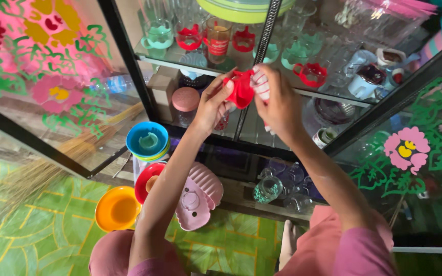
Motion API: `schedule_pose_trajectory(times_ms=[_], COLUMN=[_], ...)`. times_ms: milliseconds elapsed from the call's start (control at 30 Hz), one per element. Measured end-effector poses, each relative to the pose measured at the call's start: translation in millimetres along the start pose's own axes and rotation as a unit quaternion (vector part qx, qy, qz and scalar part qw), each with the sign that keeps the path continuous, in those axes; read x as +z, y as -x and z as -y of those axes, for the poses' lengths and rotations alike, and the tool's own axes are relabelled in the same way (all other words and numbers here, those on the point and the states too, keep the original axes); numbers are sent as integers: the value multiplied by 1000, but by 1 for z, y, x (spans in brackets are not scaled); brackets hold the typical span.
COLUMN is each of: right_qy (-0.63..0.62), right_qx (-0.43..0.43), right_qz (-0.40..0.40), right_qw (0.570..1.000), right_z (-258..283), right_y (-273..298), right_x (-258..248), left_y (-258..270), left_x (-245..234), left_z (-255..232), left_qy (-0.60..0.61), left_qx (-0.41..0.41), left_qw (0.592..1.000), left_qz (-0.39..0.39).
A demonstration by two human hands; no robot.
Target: The person wipes various plastic bowls, cups, and a glass jar with a striped cloth while sitting on the floor.
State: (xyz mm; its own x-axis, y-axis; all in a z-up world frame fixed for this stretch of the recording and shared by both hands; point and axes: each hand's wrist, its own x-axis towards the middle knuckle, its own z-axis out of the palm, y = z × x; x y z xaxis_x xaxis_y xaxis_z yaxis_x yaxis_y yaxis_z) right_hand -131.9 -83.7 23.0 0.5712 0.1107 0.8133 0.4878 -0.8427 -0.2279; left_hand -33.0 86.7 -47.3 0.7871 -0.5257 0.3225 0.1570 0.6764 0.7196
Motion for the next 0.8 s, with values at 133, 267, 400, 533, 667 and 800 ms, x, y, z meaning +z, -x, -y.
schedule_pose_trajectory(times_ms=[133,267,400,533,667,800], right_qy=[30,-91,-282,-287,-212,-93], right_qx=[-31,-17,69,57,36,22], right_qz=[26,59,29,3,-40,-92], right_qw=[999,994,957,956,976,991], right_z=[11,34,39,36,24,19], right_y=[6,10,15,40,62,69], right_x=[8,20,22,33,39,41], left_y=[13,23,31,46,58,61], left_x=[-5,0,6,-1,-8,-11], left_z=[-15,-38,-39,-28,-11,0], left_qy=[-6,-71,-63,-60,-68,-71], left_qx=[18,67,65,61,21,-16], left_qw=[1000,995,995,995,997,997], left_qz=[-2,-9,-52,-49,-26,-12])
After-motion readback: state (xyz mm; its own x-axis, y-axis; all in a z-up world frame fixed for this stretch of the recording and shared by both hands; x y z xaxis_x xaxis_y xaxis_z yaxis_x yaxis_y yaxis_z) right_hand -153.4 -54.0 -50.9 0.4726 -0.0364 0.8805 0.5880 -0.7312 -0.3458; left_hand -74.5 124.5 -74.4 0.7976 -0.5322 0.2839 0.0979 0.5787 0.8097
